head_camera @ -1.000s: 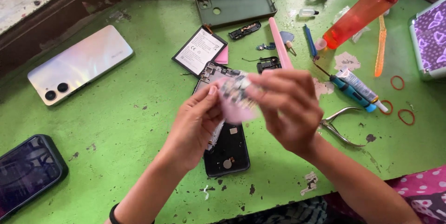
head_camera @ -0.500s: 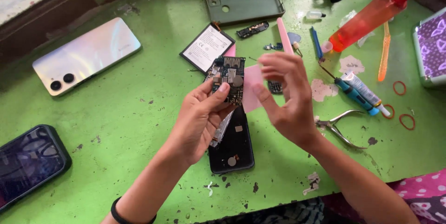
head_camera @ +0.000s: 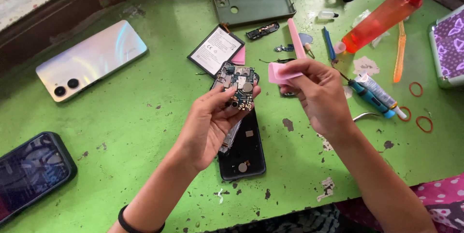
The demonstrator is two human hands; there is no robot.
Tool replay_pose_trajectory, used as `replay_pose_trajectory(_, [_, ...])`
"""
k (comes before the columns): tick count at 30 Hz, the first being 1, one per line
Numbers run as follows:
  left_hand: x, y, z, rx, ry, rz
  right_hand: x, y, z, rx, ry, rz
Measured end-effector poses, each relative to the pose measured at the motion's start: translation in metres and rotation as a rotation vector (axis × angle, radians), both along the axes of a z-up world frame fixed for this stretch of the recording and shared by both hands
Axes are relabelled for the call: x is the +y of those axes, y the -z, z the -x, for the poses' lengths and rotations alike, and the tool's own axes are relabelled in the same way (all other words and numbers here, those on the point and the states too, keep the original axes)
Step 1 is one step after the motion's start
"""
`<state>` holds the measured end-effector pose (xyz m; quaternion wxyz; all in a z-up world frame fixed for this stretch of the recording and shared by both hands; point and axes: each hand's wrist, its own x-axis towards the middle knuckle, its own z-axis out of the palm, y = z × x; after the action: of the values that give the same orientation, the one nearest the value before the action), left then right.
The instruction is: Cleaning a smartphone motherboard with a cloth and reassembling the device by connecting ribbon cables to the frame.
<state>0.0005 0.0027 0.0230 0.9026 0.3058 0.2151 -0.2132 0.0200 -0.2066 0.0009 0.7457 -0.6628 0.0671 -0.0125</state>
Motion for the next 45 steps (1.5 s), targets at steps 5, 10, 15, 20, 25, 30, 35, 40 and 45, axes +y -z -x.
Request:
replay_pose_trajectory(5, [0.003,0.0,-0.001,0.024,0.042,0.018,0.005,-0.006,0.001,-0.062,-0.024,-0.07])
replay_pose_trajectory(10, [0.005,0.007,0.0,0.005,0.034,0.033,0.005,-0.008,0.005,-0.225,-0.03,0.269])
replay_pose_trajectory(15, [0.003,0.018,-0.001,-0.077,0.068,0.031,0.007,-0.006,0.009,-0.461,0.015,0.529])
replay_pose_trajectory(20, [0.0,0.023,0.0,-0.091,0.093,0.003,0.005,0.01,0.002,-0.846,0.008,0.813])
replay_pose_trajectory(25, [-0.004,0.044,-0.003,-0.117,0.121,-0.004,0.011,0.012,0.004,-1.045,-0.018,1.092])
replay_pose_trajectory(30, [0.002,0.073,-0.007,-0.248,0.13,-0.273,0.013,0.025,-0.004,-1.104,-0.164,1.265])
replay_pose_trajectory(35, [-0.001,0.07,-0.006,-0.25,0.131,-0.25,0.015,0.025,-0.001,-1.084,-0.144,1.245])
replay_pose_trajectory(40, [-0.004,0.066,-0.003,-0.277,0.143,-0.285,0.009,0.029,-0.007,-1.1,-0.133,1.39])
replay_pose_trajectory(45, [-0.009,0.071,-0.003,-0.216,0.182,-0.19,0.012,0.031,-0.002,-1.088,-0.139,1.357])
